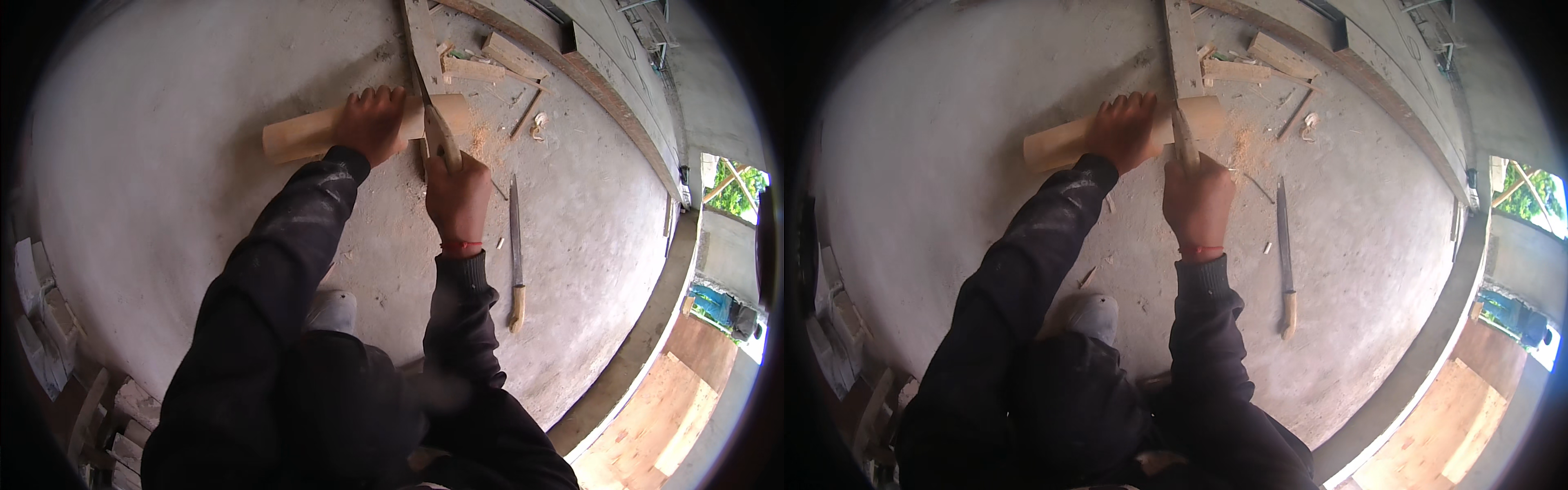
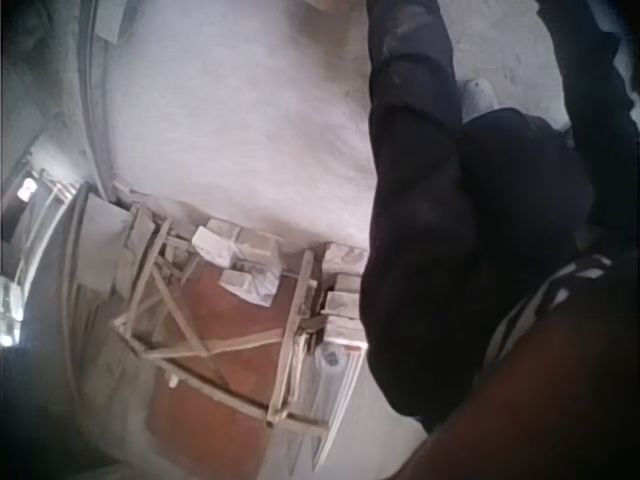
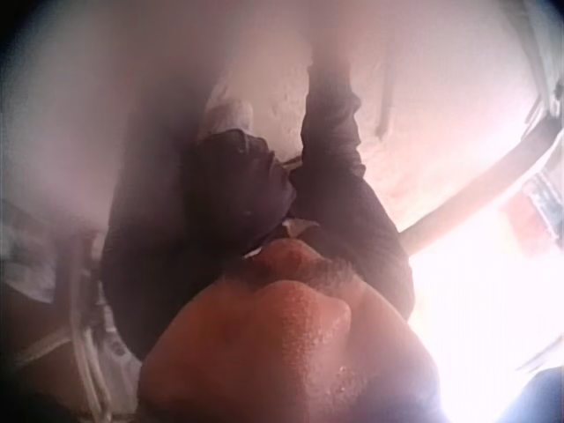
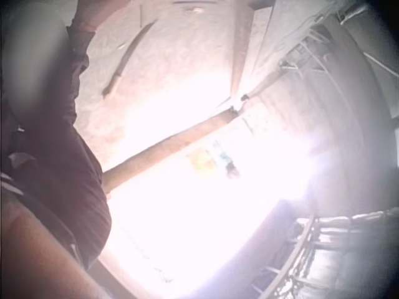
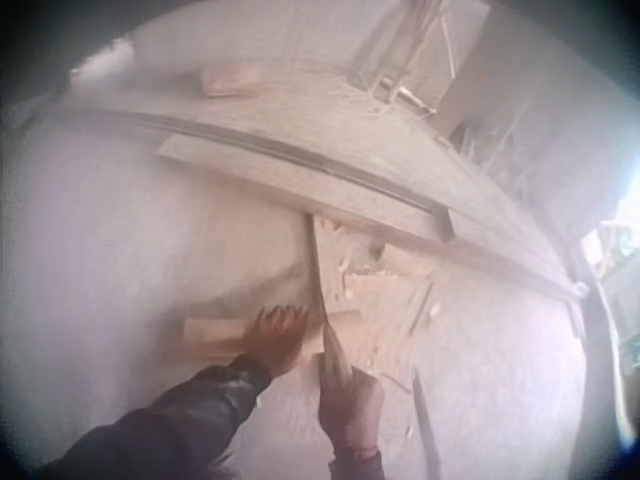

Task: The person carves a cylindrical wooden piece using a curved knife and a saw, repeatedly cutting and shaping the wood while holding it with the left hand. Small wood shavings accumulate on the floor as the piece is progressively hollowed and trimmed.

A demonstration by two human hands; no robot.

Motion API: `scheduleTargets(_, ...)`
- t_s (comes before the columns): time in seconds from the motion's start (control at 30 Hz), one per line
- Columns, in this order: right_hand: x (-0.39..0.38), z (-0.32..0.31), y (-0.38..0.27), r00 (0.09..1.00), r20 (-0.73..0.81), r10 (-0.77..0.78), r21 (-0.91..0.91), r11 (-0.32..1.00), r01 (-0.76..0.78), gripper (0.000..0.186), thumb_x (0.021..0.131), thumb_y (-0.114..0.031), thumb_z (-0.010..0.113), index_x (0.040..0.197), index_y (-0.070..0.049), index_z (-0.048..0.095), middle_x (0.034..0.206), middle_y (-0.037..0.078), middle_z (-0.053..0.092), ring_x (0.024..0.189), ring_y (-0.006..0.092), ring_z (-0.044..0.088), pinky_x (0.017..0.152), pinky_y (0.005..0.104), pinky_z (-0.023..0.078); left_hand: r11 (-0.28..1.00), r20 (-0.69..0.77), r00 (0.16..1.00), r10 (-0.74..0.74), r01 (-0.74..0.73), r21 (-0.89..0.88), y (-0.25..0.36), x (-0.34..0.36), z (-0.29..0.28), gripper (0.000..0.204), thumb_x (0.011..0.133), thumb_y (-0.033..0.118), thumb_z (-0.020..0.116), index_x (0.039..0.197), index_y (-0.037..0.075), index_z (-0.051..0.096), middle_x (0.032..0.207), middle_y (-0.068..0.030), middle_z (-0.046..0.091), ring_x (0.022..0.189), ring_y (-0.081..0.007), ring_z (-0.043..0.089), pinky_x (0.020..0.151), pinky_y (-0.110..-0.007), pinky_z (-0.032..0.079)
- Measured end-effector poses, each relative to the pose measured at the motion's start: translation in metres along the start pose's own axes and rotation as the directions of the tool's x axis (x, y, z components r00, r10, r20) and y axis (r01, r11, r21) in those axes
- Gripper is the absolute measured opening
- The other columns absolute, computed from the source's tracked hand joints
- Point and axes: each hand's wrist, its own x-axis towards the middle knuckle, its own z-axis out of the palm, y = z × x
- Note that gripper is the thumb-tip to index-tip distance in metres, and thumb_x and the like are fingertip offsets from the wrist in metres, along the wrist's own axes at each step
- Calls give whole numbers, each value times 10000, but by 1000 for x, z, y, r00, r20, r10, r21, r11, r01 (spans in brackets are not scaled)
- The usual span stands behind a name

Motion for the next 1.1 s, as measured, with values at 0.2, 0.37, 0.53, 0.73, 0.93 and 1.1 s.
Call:
scheduleTargets(0.2, -25, 0, 4, 997, -35, 70, 16, 997, -70, 261, 905, -184, 699, 853, 71, 689, 712, 306, 635, 688, 490, 693, 648, 506, 543, 996, -145, 985, 93, -91, 19, -1, -10, 8, 639, 674, 311, 954, 1142, 127, 560, 1042, -49, 641, 1028, -240, 657, 896, -434, 513)
scheduleTargets(0.37, -4, 21, 21, 995, -102, 13, 79, 997, -5, 244, 908, -168, 703, 871, 73, 692, 667, 270, 623, 645, 442, 688, 632, 482, 530, 997, 73, 996, 56, -52, -54, 3, 4, 6, 764, 667, 381, 956, 1269, 99, 580, 1119, -62, 636, 1071, -256, 645, 923, -439, 497)
scheduleTargets(0.53, -24, 5, -3, 995, -76, 61, 46, 997, -58, 250, 927, -172, 698, 888, 75, 695, 660, 246, 621, 591, 380, 660, 619, 458, 521, 987, -82, 984, 159, -156, 34, -2, -2, 3, 589, 716, 314, 925, 1147, 121, 574, 1012, -41, 622, 975, -237, 656, 872, -438, 510)
scheduleTargets(0.73, -50, 3, 18, 974, -48, 222, 184, 960, -210, 260, 972, -193, 686, 933, 62, 721, 625, 140, 590, 585, 153, 577, 587, 388, 495, 984, -122, 976, 180, -179, 15, 6, -9, 11, 452, 782, 245, 878, 1095, 118, 578, 986, -33, 619, 951, -222, 653, 858, -419, 501)
scheduleTargets(0.93, -26, 20, 57, 989, 15, 146, 537, 833, -131, 361, 1032, -305, 713, 1060, 55, 711, 693, 51, 622, 610, 114, 565, 577, 312, 468, 995, -33, 995, 90, -91, -35, -2, 3, 0, 597, 704, 316, 952, 1115, 106, 573, 1005, -75, 656, 968, -250, 664, 868, -426, 502)
scheduleTargets(1.1, -19, -2, 30, 996, 30, 79, 505, 859, -83, 467, 1088, -437, 635, 1018, 24, 659, 665, 13, 580, 589, 86, 559, 535, 272, 441, 996, 134, 991, 25, -14, -86, -10, 11, -6, 669, 666, 356, 986, 1103, 77, 563, 1070, -110, 669, 999, -259, 680, 874, -409, 514)
